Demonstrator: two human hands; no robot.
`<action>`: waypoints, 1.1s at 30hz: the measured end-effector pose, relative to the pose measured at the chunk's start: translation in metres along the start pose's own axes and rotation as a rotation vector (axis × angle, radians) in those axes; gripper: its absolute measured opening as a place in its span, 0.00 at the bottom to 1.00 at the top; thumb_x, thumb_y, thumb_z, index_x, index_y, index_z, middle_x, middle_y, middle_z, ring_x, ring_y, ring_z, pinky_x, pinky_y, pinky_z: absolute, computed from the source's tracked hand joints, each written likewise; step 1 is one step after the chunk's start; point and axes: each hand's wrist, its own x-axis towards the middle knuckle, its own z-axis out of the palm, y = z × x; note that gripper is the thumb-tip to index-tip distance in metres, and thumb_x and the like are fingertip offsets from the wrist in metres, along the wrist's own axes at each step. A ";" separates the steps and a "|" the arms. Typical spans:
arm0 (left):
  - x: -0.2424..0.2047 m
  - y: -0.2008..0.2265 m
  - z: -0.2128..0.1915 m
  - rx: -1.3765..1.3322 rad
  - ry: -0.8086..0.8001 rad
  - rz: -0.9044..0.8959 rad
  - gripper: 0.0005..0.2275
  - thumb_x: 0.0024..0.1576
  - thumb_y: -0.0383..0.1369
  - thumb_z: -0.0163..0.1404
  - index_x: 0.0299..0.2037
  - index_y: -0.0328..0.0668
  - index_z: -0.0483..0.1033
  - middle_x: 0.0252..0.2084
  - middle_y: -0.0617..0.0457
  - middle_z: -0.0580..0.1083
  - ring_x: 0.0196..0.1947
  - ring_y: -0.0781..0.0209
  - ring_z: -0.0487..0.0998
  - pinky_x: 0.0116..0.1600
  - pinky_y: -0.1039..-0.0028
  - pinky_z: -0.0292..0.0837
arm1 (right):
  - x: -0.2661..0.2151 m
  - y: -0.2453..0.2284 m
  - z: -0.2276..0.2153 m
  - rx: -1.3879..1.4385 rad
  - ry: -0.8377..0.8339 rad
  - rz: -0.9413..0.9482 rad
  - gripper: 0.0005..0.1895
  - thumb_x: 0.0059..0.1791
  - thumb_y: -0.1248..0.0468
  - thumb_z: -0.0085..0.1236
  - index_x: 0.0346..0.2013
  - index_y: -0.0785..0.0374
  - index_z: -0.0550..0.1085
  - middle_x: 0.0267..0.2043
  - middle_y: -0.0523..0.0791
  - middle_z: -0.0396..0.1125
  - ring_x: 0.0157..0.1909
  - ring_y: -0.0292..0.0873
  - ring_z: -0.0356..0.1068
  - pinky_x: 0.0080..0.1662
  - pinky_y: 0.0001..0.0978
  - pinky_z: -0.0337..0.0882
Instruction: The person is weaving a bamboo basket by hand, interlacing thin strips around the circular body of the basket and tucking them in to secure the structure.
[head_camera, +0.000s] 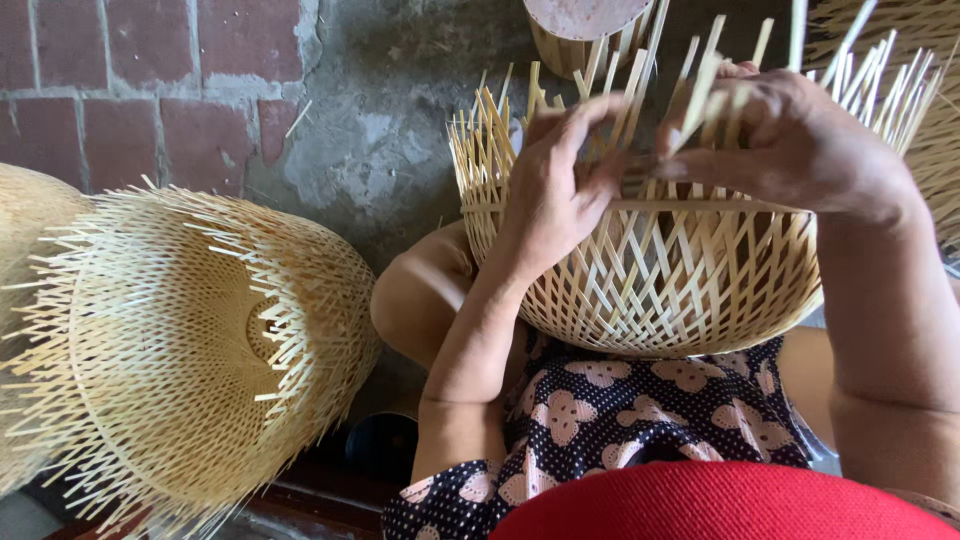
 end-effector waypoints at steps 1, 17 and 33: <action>0.001 0.000 0.000 -0.205 -0.026 -0.129 0.18 0.53 0.24 0.59 0.52 0.36 0.70 0.51 0.52 0.74 0.44 0.65 0.76 0.50 0.74 0.76 | -0.002 -0.001 -0.001 -0.032 -0.008 0.030 0.07 0.51 0.64 0.62 0.43 0.58 0.78 0.32 0.40 0.75 0.20 0.27 0.64 0.23 0.19 0.62; 0.014 0.009 0.004 -0.424 -0.143 -0.227 0.12 0.63 0.33 0.60 0.53 0.62 0.73 0.44 0.69 0.79 0.42 0.76 0.75 0.53 0.83 0.70 | -0.009 -0.039 0.006 -0.540 0.185 0.045 0.07 0.50 0.62 0.67 0.40 0.59 0.77 0.38 0.44 0.73 0.38 0.39 0.73 0.39 0.33 0.73; 0.020 0.026 0.009 -0.118 -0.073 0.021 0.12 0.60 0.33 0.64 0.49 0.58 0.75 0.42 0.66 0.79 0.42 0.69 0.70 0.57 0.77 0.62 | -0.012 -0.027 0.006 -0.530 0.233 0.314 0.24 0.51 0.70 0.67 0.61 0.64 0.73 0.37 0.47 0.74 0.35 0.41 0.75 0.36 0.32 0.75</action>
